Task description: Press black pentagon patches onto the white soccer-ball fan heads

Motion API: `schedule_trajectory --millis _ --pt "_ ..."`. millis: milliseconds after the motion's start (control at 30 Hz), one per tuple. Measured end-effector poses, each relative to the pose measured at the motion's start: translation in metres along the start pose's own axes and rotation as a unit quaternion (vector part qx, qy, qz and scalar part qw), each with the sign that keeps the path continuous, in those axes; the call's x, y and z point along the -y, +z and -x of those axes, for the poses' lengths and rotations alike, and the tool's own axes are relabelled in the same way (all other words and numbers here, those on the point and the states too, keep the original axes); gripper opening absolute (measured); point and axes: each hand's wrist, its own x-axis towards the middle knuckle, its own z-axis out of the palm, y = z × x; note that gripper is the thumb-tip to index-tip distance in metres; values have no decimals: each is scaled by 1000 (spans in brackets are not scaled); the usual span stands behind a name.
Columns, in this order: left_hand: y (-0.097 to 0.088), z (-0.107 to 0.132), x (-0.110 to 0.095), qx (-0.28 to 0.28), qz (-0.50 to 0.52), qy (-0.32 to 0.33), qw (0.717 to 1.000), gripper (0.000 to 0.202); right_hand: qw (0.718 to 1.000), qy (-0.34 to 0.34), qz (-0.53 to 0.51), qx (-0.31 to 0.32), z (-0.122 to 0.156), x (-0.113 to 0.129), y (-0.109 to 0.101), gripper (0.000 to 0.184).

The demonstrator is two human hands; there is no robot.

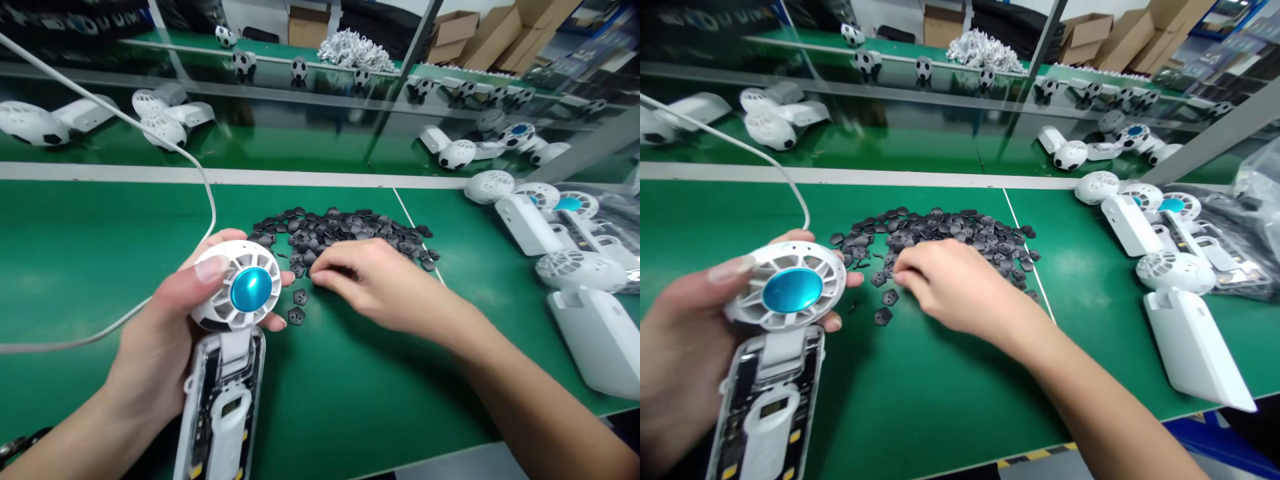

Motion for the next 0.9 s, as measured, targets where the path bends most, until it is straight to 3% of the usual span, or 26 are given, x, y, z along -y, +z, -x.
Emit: schedule_trajectory --millis 67,167,233,300,367,467,533,733,900 --pt "-2 -4 1 -16 -5 -8 1000 35 998 1 45 43 0 5 12 13" --pt "0 -8 3 -68 -4 -23 997 29 995 3 85 47 -1 10 25 12" --pt "2 -9 4 -43 8 -43 998 30 997 -4 77 31 -1 10 27 11" --pt "3 -8 5 11 25 -59 998 30 999 -15 28 -14 -1 9 24 11" --pt "2 -6 6 48 26 -59 997 29 992 -21 -76 -97 -2 11 19 13" --pt "-4 -4 10 64 -3 -59 996 32 943 -35 -241 -226 -1 23 15 10" --pt "-7 -3 13 72 -17 -52 996 29 922 -65 -279 -260 0 33 17 11" --pt "-4 2 13 106 -52 -25 993 29 932 -166 -214 -242 1 39 29 12" --pt "-3 0 12 122 -43 -19 991 25 913 -240 -204 -259 1 31 32 8"
